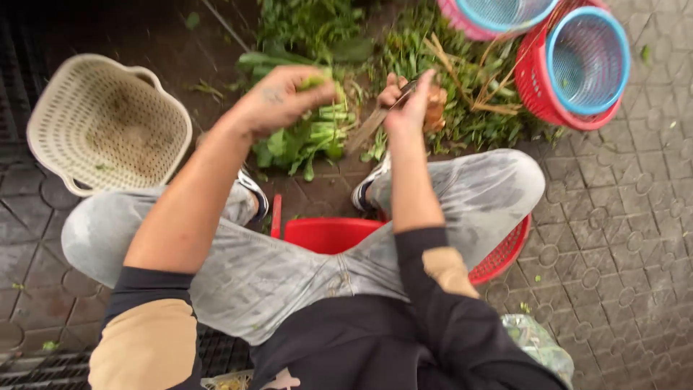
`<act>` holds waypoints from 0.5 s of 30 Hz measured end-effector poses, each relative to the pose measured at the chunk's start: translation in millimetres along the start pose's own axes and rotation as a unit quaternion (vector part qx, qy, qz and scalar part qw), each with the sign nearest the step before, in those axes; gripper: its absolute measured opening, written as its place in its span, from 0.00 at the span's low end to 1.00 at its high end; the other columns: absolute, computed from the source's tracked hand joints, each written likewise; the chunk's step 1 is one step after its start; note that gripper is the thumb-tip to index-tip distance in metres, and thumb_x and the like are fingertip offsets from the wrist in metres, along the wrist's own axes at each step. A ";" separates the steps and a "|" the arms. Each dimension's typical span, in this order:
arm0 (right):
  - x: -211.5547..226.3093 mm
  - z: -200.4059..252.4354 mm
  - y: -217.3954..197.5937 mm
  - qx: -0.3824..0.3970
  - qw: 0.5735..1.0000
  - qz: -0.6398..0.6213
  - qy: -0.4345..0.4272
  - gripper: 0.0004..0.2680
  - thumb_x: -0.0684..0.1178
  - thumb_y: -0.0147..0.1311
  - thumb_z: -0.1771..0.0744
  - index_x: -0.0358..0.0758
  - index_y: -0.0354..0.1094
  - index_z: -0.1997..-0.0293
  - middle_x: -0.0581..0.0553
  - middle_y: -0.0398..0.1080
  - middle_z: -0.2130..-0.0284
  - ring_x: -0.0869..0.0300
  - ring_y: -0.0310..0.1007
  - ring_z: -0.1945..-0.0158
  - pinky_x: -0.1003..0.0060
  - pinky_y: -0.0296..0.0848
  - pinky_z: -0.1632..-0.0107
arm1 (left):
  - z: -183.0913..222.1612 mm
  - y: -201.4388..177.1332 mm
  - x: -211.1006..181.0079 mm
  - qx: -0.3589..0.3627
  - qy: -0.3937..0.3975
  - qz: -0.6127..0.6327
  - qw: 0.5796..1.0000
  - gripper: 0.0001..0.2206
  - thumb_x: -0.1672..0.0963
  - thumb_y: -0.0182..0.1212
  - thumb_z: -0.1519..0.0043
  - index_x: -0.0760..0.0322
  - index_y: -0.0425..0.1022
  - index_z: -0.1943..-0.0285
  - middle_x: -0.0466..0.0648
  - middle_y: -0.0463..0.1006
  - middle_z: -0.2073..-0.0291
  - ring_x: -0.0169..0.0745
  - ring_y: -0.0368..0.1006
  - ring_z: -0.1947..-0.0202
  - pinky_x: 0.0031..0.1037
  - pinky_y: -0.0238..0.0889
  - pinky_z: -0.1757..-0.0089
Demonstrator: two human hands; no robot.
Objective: Trimming and sorting leafy green vegetables using a knife while sitting on a stool
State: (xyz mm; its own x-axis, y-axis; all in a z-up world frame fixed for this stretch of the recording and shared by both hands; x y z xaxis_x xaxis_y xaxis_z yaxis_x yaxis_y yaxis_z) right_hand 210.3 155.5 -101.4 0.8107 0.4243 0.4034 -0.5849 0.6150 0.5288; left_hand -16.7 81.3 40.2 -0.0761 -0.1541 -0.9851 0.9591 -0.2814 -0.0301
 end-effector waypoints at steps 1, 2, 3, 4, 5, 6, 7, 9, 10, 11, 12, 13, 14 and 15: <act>2.1 -11.1 -14.5 -0.005 1.000 0.000 0.001 0.21 0.70 0.52 0.36 0.39 0.58 0.69 0.41 0.69 0.72 0.68 0.56 0.84 0.78 0.57 0.84 | 5.9 -3.2 -16.5 0.002 -0.004 0.003 1.000 0.11 0.50 0.59 0.32 0.56 0.81 0.52 0.41 0.80 0.57 0.30 0.73 0.56 0.24 0.65 0.54; 1.6 -21.1 -22.0 0.035 0.994 0.104 0.016 0.17 0.65 0.51 0.33 0.39 0.61 0.58 0.46 0.71 0.71 0.70 0.55 0.84 0.78 0.56 0.82 | 11.6 -9.8 -35.9 -0.012 0.005 0.030 0.999 0.09 0.50 0.56 0.31 0.54 0.78 0.54 0.41 0.79 0.47 0.26 0.67 0.63 0.20 0.61 0.60; 1.2 -32.7 -23.2 0.080 0.974 0.210 0.032 0.14 0.59 0.49 0.30 0.39 0.64 0.47 0.51 0.72 0.70 0.71 0.53 0.84 0.78 0.54 0.81 | 15.7 -19.7 -57.5 -0.032 0.018 0.056 0.998 0.08 0.51 0.52 0.29 0.52 0.75 0.56 0.41 0.77 0.38 0.21 0.60 0.70 0.16 0.58 0.65; -12.3 -18.3 -17.5 0.080 0.973 0.213 0.034 0.14 0.59 0.49 0.30 0.39 0.64 0.47 0.51 0.72 0.70 0.71 0.53 0.84 0.78 0.54 0.81 | 16.0 -25.9 -60.4 -0.034 0.017 0.059 0.998 0.08 0.51 0.52 0.29 0.52 0.75 0.56 0.41 0.77 0.38 0.21 0.60 0.70 0.16 0.58 0.65; -25.1 -2.8 -29.5 -0.012 0.904 0.424 0.055 0.08 0.51 0.51 0.32 0.40 0.66 0.54 0.52 0.68 0.71 0.71 0.56 0.79 0.78 0.59 0.75 | 18.9 -33.1 -70.5 -0.050 0.081 0.101 0.990 0.07 0.52 0.50 0.27 0.55 0.71 0.52 0.48 0.78 0.42 0.32 0.68 0.56 0.19 0.64 0.57; -31.7 15.1 -39.9 -0.101 0.782 0.611 0.074 0.03 0.44 0.53 0.34 0.41 0.68 0.60 0.54 0.64 0.73 0.70 0.60 0.73 0.78 0.65 0.69 | 23.1 -40.9 -80.0 -0.066 0.144 0.142 0.977 0.06 0.53 0.49 0.25 0.57 0.66 0.49 0.56 0.79 0.46 0.43 0.76 0.41 0.22 0.70 0.50; -52.5 -4.1 -64.6 -0.101 0.780 0.612 0.075 0.03 0.44 0.53 0.34 0.41 0.68 0.60 0.54 0.64 0.73 0.70 0.60 0.73 0.78 0.65 0.69 | 24.2 -43.2 -79.9 -0.068 0.143 0.143 0.977 0.06 0.53 0.49 0.25 0.57 0.66 0.49 0.56 0.79 0.46 0.43 0.76 0.41 0.22 0.70 0.50; -79.3 -40.6 -114.5 -0.157 0.789 0.594 -0.019 0.08 0.42 0.49 0.30 0.47 0.69 0.46 0.48 0.73 0.54 0.68 0.58 0.80 0.74 0.61 0.79 | 25.9 -53.9 -74.3 -0.107 0.130 0.271 0.948 0.09 0.52 0.53 0.27 0.60 0.71 0.48 0.50 0.82 0.57 0.41 0.82 0.50 0.30 0.78 0.41; -90.6 -51.5 -120.3 -0.159 0.789 0.594 -0.018 0.08 0.42 0.49 0.30 0.47 0.69 0.46 0.48 0.73 0.54 0.68 0.58 0.80 0.74 0.61 0.79 | 27.9 -56.6 -75.8 -0.106 0.128 0.272 0.948 0.09 0.52 0.53 0.27 0.60 0.71 0.48 0.50 0.82 0.57 0.41 0.82 0.50 0.30 0.78 0.41; -103.8 -60.8 -118.9 -0.098 0.695 0.711 -0.043 0.12 0.39 0.48 0.31 0.49 0.69 0.43 0.46 0.68 0.49 0.62 0.63 0.63 0.69 0.69 0.63 | 32.6 -61.5 -74.1 -0.136 0.114 0.288 0.941 0.10 0.52 0.56 0.29 0.61 0.71 0.48 0.49 0.78 0.62 0.42 0.82 0.57 0.30 0.79 0.47; -121.2 -68.2 -118.8 -0.033 0.582 0.810 -0.066 0.16 0.37 0.48 0.32 0.51 0.69 0.40 0.44 0.64 0.44 0.57 0.68 0.47 0.64 0.77 0.47 | 38.4 -66.3 -72.1 -0.166 0.101 0.304 0.933 0.12 0.51 0.59 0.30 0.62 0.71 0.48 0.48 0.74 0.66 0.44 0.81 0.63 0.30 0.81 0.54; -125.6 -75.3 -127.3 -0.033 0.580 0.812 -0.060 0.16 0.37 0.48 0.32 0.51 0.69 0.40 0.44 0.64 0.44 0.57 0.68 0.47 0.64 0.77 0.47 | 40.7 -69.1 -70.7 -0.169 0.096 0.307 0.932 0.12 0.51 0.59 0.30 0.62 0.71 0.48 0.48 0.74 0.66 0.44 0.81 0.63 0.30 0.81 0.54; -130.6 -79.7 -126.4 0.000 0.518 0.849 -0.110 0.12 0.39 0.48 0.34 0.47 0.68 0.47 0.41 0.60 0.50 0.47 0.67 0.57 0.51 0.72 0.57 | 44.7 -73.2 -68.3 -0.188 0.078 0.287 0.936 0.11 0.51 0.58 0.30 0.62 0.70 0.55 0.46 0.74 0.66 0.38 0.77 0.68 0.26 0.76 0.60; -134.7 -87.6 -117.9 0.038 0.450 0.877 -0.167 0.08 0.41 0.48 0.36 0.43 0.66 0.54 0.39 0.57 0.56 0.37 0.66 0.66 0.38 0.66 0.67 | 47.8 -79.1 -68.7 -0.208 0.067 0.265 0.939 0.13 0.50 0.57 0.30 0.62 0.69 0.62 0.45 0.74 0.66 0.32 0.73 0.74 0.23 0.72 0.67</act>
State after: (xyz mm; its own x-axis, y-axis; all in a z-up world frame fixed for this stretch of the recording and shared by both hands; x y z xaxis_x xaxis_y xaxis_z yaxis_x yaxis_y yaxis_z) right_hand 172.2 84.1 -283.5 -0.9393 0.0827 0.3329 -0.3281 -0.4999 -0.8015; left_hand -100.3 68.9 118.3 0.4501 -0.0401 -0.8921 0.8784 0.1999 0.4342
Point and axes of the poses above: each hand's wrist, its own z-axis away from the middle knuckle, its own y-axis out of the palm, x = y × z, the point moved 7 cm from there along -z, towards the middle knuckle
